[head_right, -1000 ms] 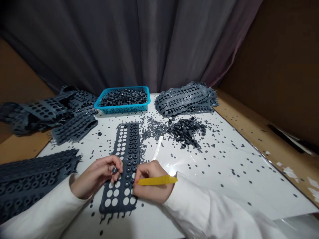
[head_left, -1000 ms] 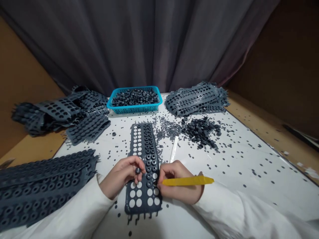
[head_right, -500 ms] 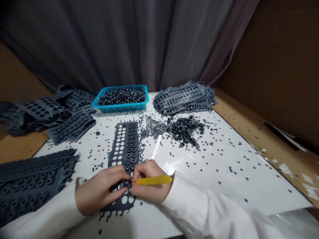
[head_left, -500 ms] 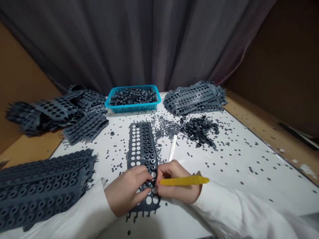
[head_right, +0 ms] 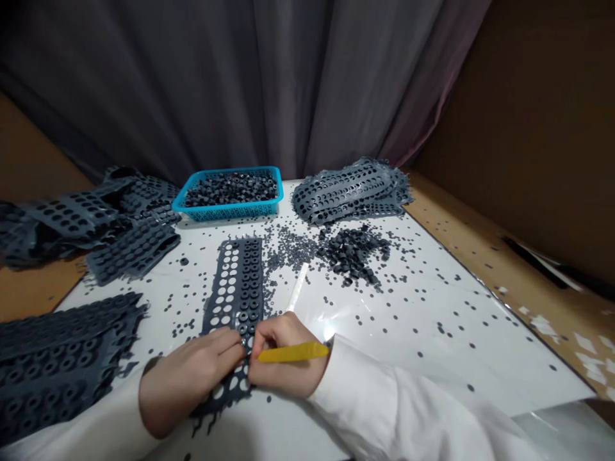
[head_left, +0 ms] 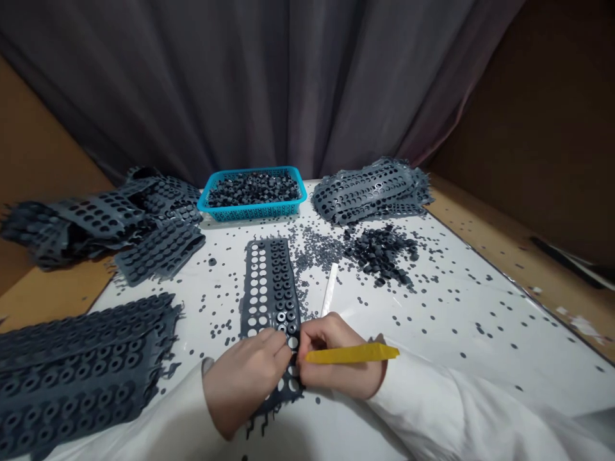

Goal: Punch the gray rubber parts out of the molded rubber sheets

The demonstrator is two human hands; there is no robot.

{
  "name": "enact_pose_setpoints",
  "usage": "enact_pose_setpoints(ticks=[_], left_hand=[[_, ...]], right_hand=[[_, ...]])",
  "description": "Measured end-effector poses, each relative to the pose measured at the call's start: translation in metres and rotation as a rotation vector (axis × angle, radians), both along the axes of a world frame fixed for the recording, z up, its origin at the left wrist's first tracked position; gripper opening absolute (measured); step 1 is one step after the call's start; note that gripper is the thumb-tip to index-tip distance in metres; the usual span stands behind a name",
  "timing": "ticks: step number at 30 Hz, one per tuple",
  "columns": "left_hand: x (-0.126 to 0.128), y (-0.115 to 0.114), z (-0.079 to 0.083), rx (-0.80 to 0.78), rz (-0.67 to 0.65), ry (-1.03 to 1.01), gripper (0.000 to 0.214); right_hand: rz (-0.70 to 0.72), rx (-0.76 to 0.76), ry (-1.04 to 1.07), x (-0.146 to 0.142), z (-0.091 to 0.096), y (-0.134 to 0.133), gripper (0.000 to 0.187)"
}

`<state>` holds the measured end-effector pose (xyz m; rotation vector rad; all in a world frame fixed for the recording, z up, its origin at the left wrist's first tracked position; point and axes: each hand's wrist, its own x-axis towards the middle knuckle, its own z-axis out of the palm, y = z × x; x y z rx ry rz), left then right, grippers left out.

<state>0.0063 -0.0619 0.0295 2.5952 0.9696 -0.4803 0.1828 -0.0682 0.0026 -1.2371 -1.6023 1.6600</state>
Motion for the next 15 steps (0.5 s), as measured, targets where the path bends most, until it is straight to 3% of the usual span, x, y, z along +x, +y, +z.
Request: enact_pose_setpoints(ticks=[4, 7, 12, 15], left_hand=[[-0.006, 0.004, -0.013, 0.026, -0.014, -0.088, 0.023], [-0.009, 0.009, -0.012, 0.011, -0.003, -0.226, 0.019], [-0.016, 0.02, 0.025, -0.053, 0.131, -0.612, 0.019], [-0.019, 0.025, 0.041, -0.03, 0.241, -0.712, 0.014]], right_hand=[[-0.015, 0.002, -0.021, -0.001, 0.001, 0.0, 0.006], [-0.017, -0.007, -0.03, -0.001, 0.001, 0.0, 0.006], [-0.011, -0.01, -0.013, -0.001, -0.003, -0.002, 0.006], [-0.007, -0.004, 0.054, 0.0, -0.001, 0.001, 0.006]])
